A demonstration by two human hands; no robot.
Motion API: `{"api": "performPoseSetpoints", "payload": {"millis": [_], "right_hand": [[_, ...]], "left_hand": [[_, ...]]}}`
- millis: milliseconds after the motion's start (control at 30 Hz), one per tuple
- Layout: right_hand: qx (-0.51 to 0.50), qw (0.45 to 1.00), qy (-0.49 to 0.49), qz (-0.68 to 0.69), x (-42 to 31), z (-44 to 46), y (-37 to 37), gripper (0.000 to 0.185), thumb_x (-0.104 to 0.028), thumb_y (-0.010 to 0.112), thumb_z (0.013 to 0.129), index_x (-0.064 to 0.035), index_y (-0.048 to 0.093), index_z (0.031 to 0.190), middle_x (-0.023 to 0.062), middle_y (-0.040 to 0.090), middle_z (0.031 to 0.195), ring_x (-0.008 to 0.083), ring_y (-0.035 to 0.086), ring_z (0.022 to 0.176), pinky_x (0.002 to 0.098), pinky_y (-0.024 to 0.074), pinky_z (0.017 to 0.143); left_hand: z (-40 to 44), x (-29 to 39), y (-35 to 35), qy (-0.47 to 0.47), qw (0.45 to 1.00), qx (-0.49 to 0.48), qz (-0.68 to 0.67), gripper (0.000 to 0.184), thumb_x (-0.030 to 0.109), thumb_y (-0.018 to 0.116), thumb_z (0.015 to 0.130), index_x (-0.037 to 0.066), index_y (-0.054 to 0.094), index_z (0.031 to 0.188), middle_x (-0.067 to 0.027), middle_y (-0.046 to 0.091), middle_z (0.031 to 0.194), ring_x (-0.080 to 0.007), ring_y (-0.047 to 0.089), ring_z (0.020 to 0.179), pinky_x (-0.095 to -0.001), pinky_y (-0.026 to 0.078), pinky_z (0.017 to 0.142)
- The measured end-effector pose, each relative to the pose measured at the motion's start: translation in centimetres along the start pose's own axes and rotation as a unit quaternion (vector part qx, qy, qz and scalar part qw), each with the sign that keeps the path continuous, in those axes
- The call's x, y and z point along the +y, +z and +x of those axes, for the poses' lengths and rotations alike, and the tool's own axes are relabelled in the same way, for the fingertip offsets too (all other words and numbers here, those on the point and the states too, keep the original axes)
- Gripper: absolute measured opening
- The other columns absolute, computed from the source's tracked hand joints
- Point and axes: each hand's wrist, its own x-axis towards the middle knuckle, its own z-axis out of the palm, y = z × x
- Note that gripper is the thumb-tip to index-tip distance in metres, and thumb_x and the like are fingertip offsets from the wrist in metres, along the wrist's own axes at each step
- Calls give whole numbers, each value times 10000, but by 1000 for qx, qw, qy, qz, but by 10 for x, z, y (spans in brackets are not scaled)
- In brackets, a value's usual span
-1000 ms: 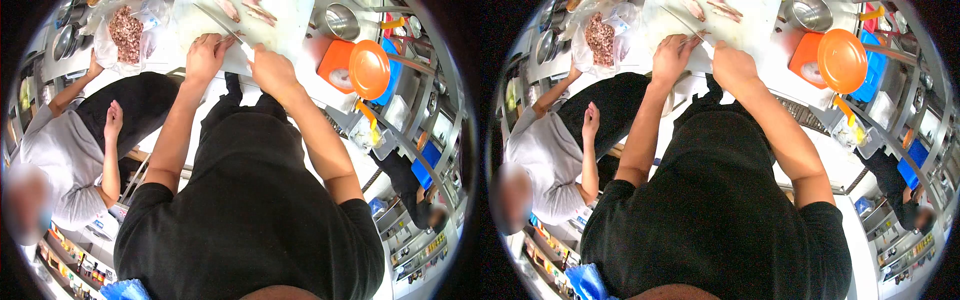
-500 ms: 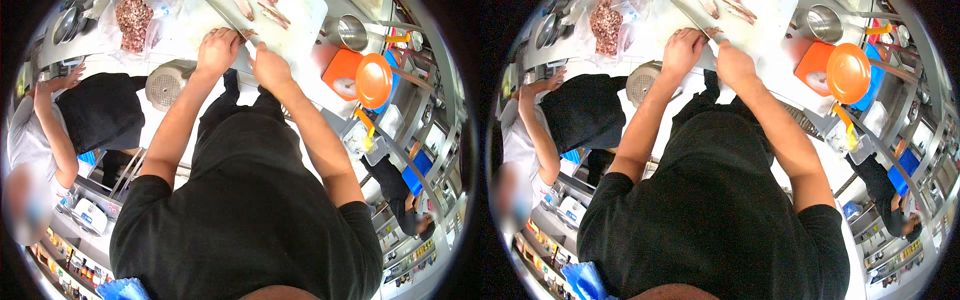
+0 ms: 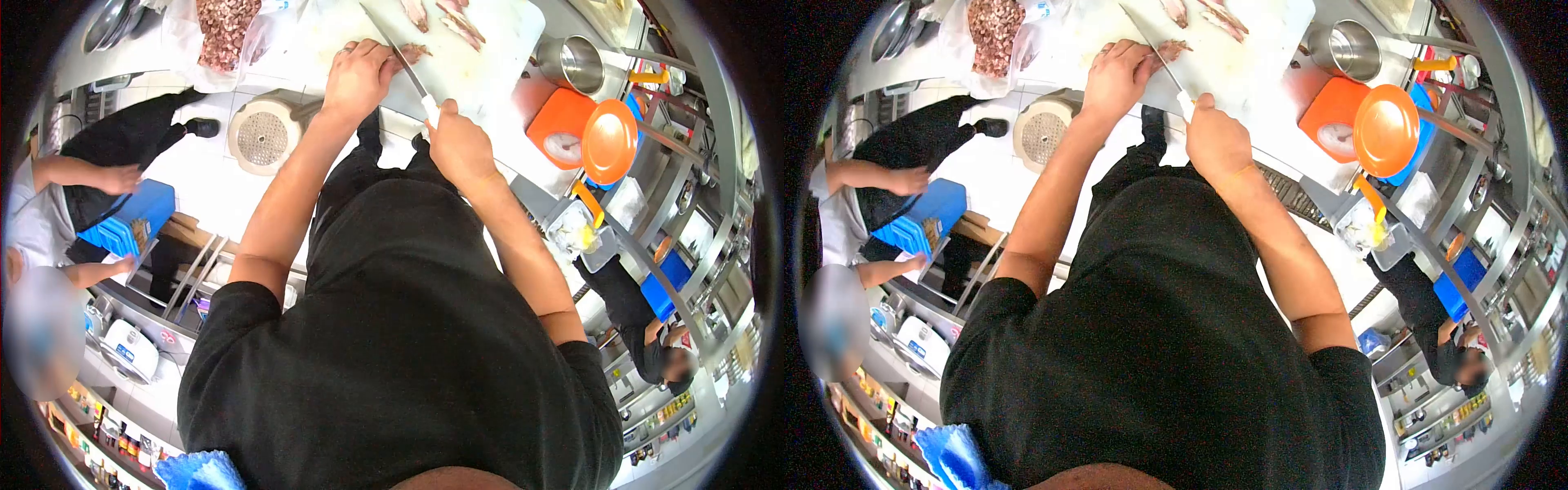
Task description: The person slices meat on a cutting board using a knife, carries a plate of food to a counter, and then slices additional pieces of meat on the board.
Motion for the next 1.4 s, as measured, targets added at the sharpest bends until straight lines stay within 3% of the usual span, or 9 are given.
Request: {"api": "performPoseSetpoints", "payload": {"millis": [200,333,400,500,1000,1233,1400], "right_hand": [[54,996,-49,43,-11,57,14,393,-288,620,1025,76,533,1145,319,726,883,503,725,875,577,571,790],[53,995,-74,29,-12,64,-7,405,-299,638,1020,78,552,1140,325,728,901,502,724,886,576,567,815],[44,997,-57,12,-11,47,-19,386,-295,638,1022,63,556,1142,321,728,885,498,727,876,577,567,815],[32,999,-32,-13,-12,21,-29,363,-285,635,1020,49,563,1141,303,734,867,487,735,860,573,571,807],[-5,998,-9,-63,-11,-17,-23,311,-226,617,1001,50,555,1131,270,747,855,445,756,828,550,593,776],[29,999,-39,-5,-2,34,21,396,-259,631,1023,86,519,1182,320,723,869,496,727,840,574,574,762],[15,997,-72,12,-18,65,-7,396,-237,643,997,93,549,1194,307,743,943,466,744,917,547,583,832]], "left_hand": [[0,1,-2,4,1000,7,-6,106,156,718,899,86,755,969,-110,726,999,-361,681,964,-479,552,875],[-3,7,-12,-34,999,-11,-18,243,202,732,926,72,729,1131,-128,731,1096,-376,686,1051,-460,541,953],[-10,16,-18,-54,998,23,-10,322,237,744,925,69,705,1196,-144,723,1145,-381,681,1080,-467,538,964],[-16,20,-26,-38,999,-12,20,418,271,760,918,64,669,1270,-162,709,1189,-380,674,1113,-472,532,981],[-4,10,-24,-30,997,-77,4,213,213,758,915,78,709,1072,-106,720,1076,-361,675,1067,-489,557,910],[-6,4,-12,-18,998,-51,-14,182,180,759,899,93,716,1052,-102,725,1045,-345,690,1026,-472,565,906],[-8,1,-17,-6,998,-60,-17,222,192,774,891,92,726,1084,-104,733,1061,-345,698,1018,-464,565,920]]}}
